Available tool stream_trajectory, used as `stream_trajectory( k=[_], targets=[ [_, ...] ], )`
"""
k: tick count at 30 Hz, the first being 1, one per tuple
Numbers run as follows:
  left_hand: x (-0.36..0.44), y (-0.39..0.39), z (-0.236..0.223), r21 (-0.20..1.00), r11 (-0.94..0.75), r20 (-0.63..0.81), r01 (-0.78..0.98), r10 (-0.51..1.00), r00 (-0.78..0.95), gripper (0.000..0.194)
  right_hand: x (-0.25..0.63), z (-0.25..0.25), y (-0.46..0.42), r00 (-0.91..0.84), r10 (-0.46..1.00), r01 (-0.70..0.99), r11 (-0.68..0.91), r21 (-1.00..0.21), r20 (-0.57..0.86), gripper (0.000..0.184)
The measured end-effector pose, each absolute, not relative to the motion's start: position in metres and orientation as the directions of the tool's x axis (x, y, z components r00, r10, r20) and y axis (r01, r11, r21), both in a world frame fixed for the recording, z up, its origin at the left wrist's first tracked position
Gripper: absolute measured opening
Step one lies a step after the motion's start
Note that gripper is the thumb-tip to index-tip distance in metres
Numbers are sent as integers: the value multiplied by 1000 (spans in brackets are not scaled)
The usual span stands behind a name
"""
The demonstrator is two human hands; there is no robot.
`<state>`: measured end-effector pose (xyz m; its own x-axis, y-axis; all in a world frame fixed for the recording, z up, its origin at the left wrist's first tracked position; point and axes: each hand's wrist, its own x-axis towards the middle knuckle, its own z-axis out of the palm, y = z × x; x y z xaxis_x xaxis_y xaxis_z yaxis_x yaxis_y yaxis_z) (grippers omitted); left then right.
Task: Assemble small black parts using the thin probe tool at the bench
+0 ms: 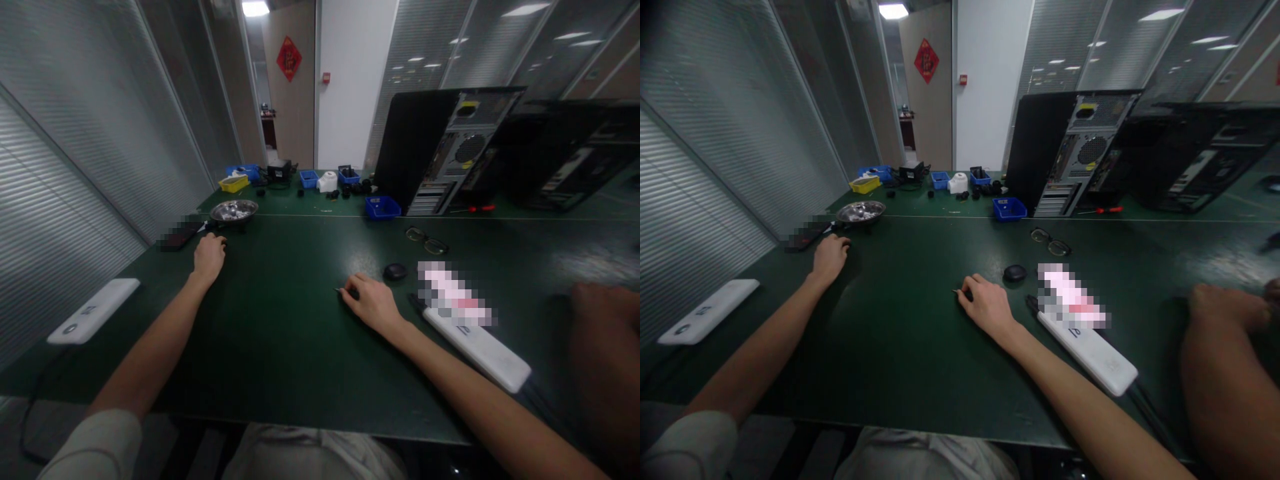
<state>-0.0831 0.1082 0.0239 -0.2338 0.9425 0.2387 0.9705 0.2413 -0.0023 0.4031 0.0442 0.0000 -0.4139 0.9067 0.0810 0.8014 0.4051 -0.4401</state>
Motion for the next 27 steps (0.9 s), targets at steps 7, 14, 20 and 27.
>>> stream_trajectory(
  k=[7, 14, 20, 27],
  targets=[
    [-81, 107, 24, -20, 243, 227, 970, 946, -233, 28, 404, 3, 44, -418, 906, 798, 405, -446, 75, 20],
    [-91, 113, 21, 25, 291, 224, 956, 931, -289, 27, 404, 4, 44, -422, 904, 795, 405, -452, 69, 20],
    [-97, 114, 23, 76, 323, 227, 943, 916, -332, 26, 404, 3, 44, -418, 906, 796, 402, -452, 70, 21],
    [-91, 107, 27, 138, 375, 249, 917, 883, -398, 23, 403, 4, 44, -416, 906, 797, 401, -451, 70, 21]
  ],
)
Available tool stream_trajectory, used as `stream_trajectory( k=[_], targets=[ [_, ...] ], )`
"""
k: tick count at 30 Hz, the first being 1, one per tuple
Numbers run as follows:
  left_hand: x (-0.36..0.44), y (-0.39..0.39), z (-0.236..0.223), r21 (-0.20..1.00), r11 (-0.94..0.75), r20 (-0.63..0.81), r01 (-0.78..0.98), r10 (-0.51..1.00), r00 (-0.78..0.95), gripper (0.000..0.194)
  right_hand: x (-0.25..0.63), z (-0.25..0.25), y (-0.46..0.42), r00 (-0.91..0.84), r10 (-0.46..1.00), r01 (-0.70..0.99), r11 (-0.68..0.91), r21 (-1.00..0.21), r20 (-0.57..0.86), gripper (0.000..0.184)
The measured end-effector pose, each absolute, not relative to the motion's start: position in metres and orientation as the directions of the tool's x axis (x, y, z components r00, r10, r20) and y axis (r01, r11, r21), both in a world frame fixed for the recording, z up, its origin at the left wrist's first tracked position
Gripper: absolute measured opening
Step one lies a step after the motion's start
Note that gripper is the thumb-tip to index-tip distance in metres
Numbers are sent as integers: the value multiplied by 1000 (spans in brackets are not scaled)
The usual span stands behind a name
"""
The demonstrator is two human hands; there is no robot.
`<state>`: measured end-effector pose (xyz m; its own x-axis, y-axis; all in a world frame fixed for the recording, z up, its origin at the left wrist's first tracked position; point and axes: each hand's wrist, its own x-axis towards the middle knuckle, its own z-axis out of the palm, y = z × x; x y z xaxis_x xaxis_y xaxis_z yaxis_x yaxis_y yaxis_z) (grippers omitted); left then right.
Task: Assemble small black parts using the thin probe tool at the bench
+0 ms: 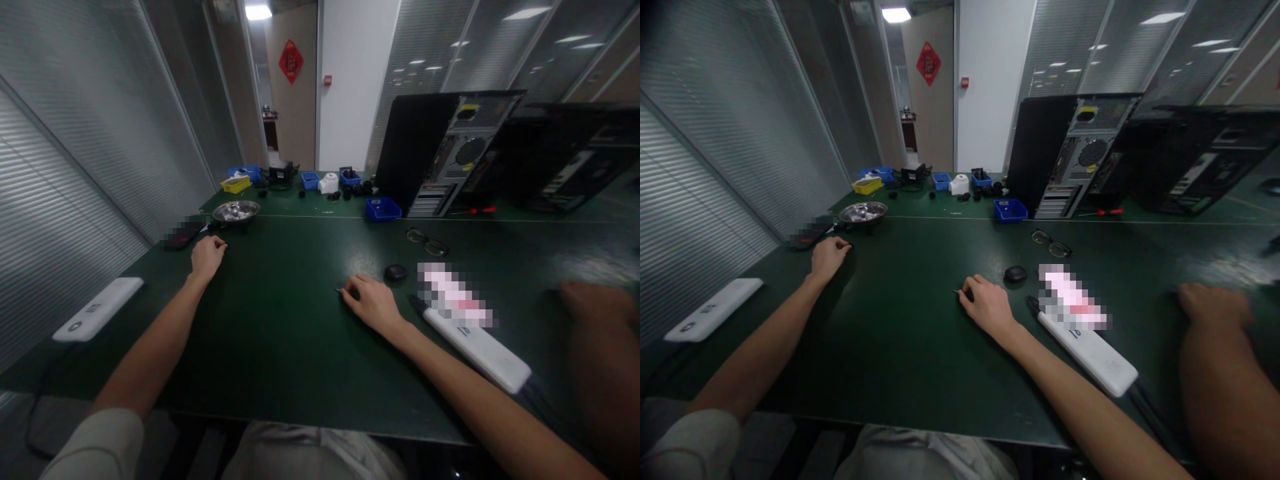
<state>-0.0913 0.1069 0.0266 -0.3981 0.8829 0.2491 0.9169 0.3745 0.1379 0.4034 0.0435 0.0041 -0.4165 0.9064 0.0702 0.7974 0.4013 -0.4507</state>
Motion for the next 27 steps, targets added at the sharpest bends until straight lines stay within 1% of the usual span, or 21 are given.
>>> stream_trajectory(
  k=[4, 8, 11, 13, 15, 18, 20, 22, 24, 27],
  targets=[
    [-88, 104, 28, 170, 396, 261, 902, 865, -429, 21, 404, 5, 43, -419, 905, 789, 403, -465, 73, 21],
    [-84, 102, 34, 193, 416, 238, 889, 859, -454, 18, 403, 3, 41, -414, 906, 778, 403, -481, 88, 20],
    [-77, 99, 43, 220, 390, 209, 894, 876, -434, 17, 401, 2, 38, -418, 903, 765, 410, -497, 101, 21],
    [-64, 98, 49, 252, 341, 179, 906, 903, -390, 18, 399, 2, 36, -426, 898, 753, 418, -508, 107, 22],
    [-40, 96, 52, 299, 245, 134, 922, 946, -295, 20, 398, 1, 35, -433, 894, 743, 425, -517, 113, 22],
    [20, 86, 48, 404, 14, 40, 915, 999, -33, 23, 397, 1, 35, -430, 894, 735, 426, -527, 122, 23],
    [69, 73, 39, 488, -149, -16, 860, 984, 179, 24, 396, 0, 34, -426, 896, 731, 425, -534, 129, 23],
    [112, 56, 29, 561, -280, -37, 779, 931, 362, 25, 396, 0, 34, -423, 896, 727, 425, -539, 137, 23],
    [141, 41, 23, 614, -355, -29, 705, 882, 470, 25, 396, 0, 33, -425, 894, 720, 430, -545, 144, 22],
    [157, 29, 22, 666, -392, 3, 635, 852, 523, 23, 395, 0, 32, -436, 886, 703, 444, -555, 157, 21]
  ],
)
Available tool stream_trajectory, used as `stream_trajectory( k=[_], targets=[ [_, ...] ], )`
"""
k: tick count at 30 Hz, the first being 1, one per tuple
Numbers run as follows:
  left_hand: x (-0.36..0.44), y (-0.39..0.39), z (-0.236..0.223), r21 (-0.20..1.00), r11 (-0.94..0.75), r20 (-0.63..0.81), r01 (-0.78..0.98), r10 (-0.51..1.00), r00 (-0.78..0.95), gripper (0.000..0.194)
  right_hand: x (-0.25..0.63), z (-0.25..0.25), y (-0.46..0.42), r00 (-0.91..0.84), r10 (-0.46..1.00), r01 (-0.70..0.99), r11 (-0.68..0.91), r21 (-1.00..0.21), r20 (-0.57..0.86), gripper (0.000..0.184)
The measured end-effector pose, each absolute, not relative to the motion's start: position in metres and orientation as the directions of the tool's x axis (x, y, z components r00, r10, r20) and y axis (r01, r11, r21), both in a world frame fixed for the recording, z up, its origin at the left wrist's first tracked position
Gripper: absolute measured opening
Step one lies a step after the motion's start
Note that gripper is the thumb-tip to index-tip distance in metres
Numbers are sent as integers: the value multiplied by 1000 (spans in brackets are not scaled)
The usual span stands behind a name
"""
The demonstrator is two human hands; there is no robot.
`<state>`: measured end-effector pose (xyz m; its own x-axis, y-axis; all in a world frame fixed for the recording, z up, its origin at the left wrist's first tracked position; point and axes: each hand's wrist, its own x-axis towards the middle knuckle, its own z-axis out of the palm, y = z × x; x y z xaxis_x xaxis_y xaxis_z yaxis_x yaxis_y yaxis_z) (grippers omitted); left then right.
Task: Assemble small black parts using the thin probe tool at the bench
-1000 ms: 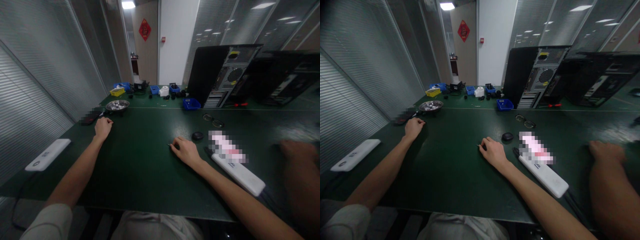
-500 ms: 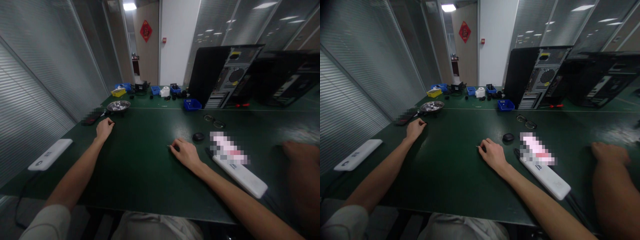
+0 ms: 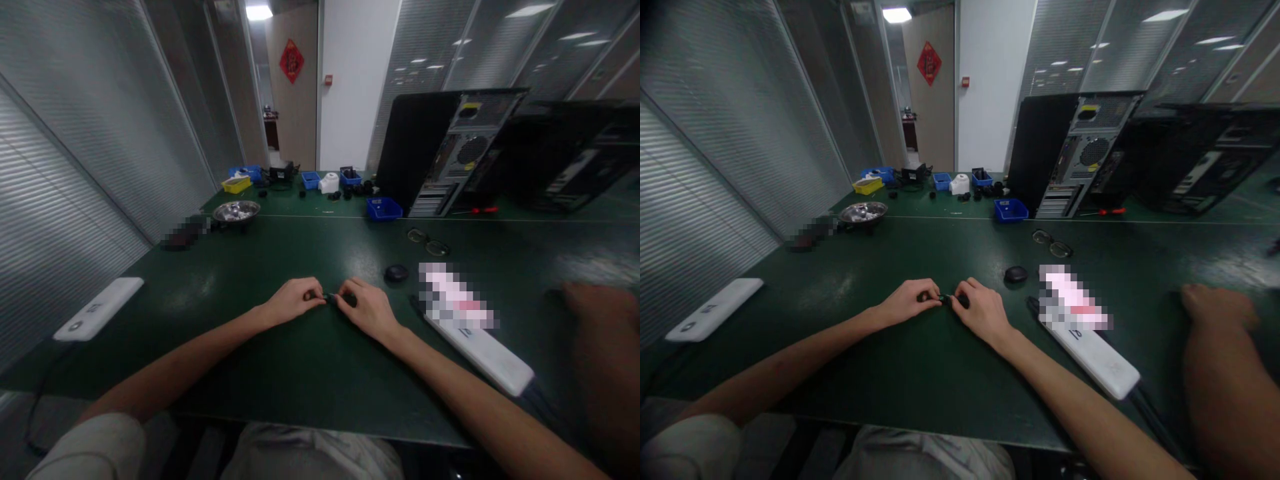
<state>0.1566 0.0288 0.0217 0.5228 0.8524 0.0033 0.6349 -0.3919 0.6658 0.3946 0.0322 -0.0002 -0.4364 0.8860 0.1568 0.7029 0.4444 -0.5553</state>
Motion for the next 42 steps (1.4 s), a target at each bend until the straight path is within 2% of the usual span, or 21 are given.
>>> stream_trajectory(
  k=[5, 12, 19, 27, 36, 42],
  targets=[
    [151, 31, 29, 708, -390, 26, 589, 848, 530, 21, 395, 0, 32, -444, 878, 678, 460, -573, 179, 19],
    [151, 32, 29, 706, -377, 33, 599, 863, 504, 26, 398, -1, 32, -454, 869, 659, 476, -582, 196, 20],
    [149, 33, 30, 703, -436, 79, 561, 832, 549, 22, 396, -5, 33, -484, 851, 635, 502, -587, 204, 20],
    [151, 31, 27, 663, -536, 135, 522, 772, 622, 24, 395, -5, 32, -546, 808, 588, 557, -586, 220, 19],
    [152, 31, 28, 626, -572, 150, 530, 755, 638, 27, 394, -8, 33, -588, 773, 548, 598, -585, 240, 18],
    [153, 28, 30, 575, -574, 126, 583, 766, 630, 29, 393, -6, 35, -558, 794, 591, 586, -555, 244, 21]
  ],
)
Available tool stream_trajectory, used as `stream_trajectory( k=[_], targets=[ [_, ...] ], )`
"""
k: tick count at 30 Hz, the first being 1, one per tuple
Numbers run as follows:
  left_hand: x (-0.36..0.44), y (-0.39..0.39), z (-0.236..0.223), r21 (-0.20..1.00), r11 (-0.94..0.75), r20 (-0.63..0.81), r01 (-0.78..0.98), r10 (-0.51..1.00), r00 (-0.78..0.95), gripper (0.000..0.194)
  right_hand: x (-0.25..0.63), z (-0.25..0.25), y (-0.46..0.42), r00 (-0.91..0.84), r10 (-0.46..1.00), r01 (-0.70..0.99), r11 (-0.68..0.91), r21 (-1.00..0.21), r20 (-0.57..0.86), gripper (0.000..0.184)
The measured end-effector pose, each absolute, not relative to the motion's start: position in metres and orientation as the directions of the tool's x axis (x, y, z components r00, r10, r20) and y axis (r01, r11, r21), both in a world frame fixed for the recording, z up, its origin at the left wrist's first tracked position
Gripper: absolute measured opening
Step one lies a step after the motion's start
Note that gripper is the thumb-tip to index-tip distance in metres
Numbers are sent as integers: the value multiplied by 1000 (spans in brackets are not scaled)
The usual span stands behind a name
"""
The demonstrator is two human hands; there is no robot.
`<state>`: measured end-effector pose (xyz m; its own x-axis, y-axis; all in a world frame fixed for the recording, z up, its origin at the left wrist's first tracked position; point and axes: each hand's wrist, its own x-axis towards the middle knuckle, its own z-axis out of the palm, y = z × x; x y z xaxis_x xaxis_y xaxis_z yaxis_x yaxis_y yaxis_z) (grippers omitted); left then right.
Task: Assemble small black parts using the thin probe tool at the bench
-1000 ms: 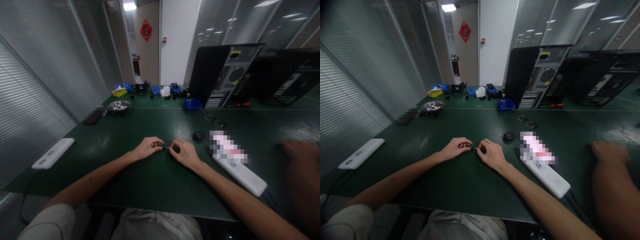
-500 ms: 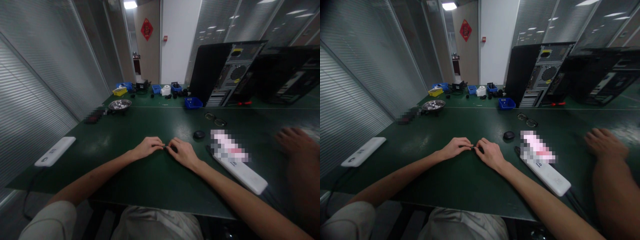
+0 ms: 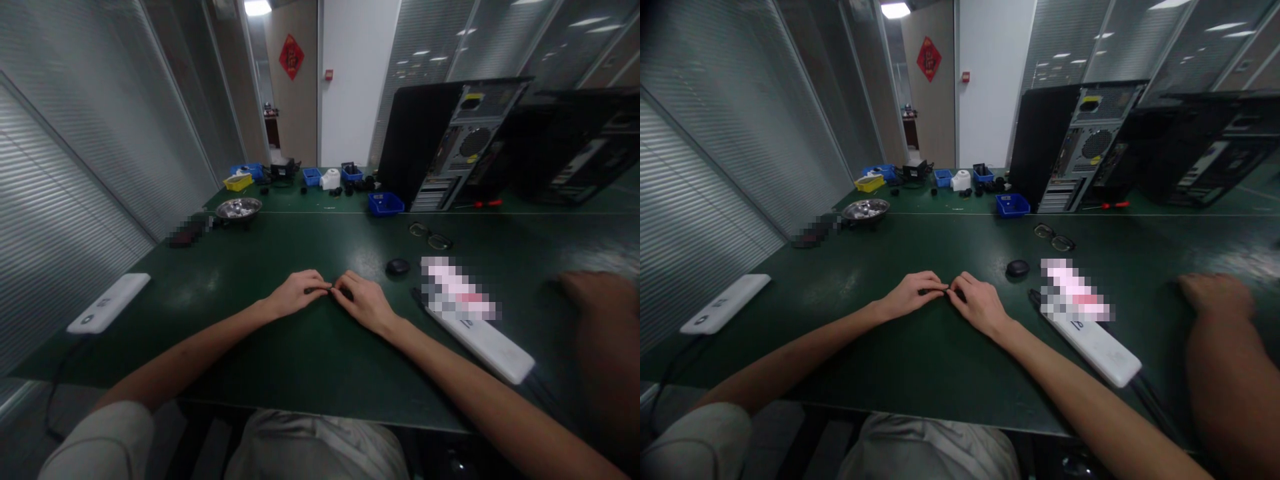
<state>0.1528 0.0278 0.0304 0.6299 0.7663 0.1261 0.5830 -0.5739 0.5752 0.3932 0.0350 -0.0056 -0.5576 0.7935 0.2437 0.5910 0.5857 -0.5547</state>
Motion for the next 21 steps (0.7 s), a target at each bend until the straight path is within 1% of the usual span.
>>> stream_trajectory(
  k=[5, 11, 18, 21],
  targets=[
    [156, 27, 32, 509, -564, 74, 651, 782, 619, 43, 398, -4, 41, -536, 811, 655, 575, -489, 235, 24],
    [160, 29, 35, 455, -576, 15, 679, 768, 641, 46, 400, -2, 45, -545, 818, 713, 568, -412, 184, 23],
    [150, 29, 41, 460, -554, -5, 694, 780, 626, 51, 409, 8, 44, -506, 849, 755, 520, -400, 150, 24],
    [146, 31, 42, 484, -544, -5, 685, 781, 624, 45, 410, 8, 46, -483, 865, 767, 493, -411, 137, 23]
  ],
)
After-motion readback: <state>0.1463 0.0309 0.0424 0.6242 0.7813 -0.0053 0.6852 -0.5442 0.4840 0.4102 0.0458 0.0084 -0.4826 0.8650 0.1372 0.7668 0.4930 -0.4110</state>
